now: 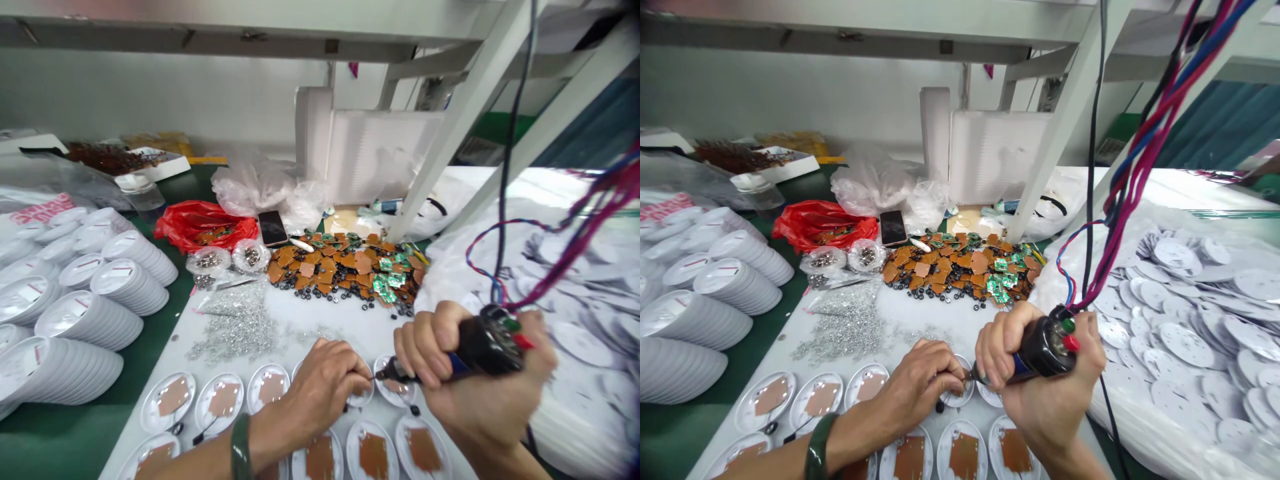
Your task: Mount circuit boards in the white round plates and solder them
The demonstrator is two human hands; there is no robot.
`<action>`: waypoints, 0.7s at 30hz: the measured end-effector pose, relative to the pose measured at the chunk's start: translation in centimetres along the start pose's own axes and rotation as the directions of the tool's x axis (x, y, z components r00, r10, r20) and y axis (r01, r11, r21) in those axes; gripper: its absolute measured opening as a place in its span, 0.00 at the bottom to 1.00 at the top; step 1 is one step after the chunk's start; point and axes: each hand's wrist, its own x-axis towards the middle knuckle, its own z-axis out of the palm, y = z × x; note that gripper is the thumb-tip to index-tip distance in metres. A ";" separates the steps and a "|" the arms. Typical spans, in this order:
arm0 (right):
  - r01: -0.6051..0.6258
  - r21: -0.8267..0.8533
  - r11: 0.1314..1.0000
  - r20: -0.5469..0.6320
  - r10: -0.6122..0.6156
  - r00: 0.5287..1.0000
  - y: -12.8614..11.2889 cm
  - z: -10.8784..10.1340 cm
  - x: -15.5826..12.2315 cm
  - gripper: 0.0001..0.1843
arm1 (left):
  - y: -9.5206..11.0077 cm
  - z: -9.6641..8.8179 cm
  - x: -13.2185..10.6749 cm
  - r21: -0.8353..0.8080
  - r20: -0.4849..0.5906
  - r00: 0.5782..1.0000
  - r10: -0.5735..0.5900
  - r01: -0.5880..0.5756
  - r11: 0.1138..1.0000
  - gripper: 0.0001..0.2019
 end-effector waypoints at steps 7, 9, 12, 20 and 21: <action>-0.008 0.001 1.000 0.020 0.008 1.000 -0.2 -0.2 0.0 0.34 | -0.1 0.2 0.0 -0.085 -0.035 0.999 -0.029 0.026 0.996 0.06; -0.003 -0.004 1.000 0.018 0.003 1.000 -0.2 -0.2 -0.1 0.34 | -0.2 0.2 0.0 -0.091 -0.035 0.999 -0.042 0.038 0.995 0.06; -0.009 -0.010 1.000 0.005 0.009 1.000 -0.4 -0.2 -0.2 0.35 | -0.1 -0.3 -0.1 -0.082 -0.033 0.998 -0.054 0.051 0.995 0.09; -0.121 -0.162 0.979 0.016 0.125 0.992 -2.3 -3.1 -3.0 0.34 | 1.2 1.6 -2.5 0.174 0.051 0.979 0.196 -0.202 0.964 0.08; -0.137 -0.186 0.973 0.023 0.144 0.989 -2.5 -3.7 -3.5 0.34 | 1.3 2.8 -3.0 0.250 0.075 0.963 0.260 -0.271 0.930 0.09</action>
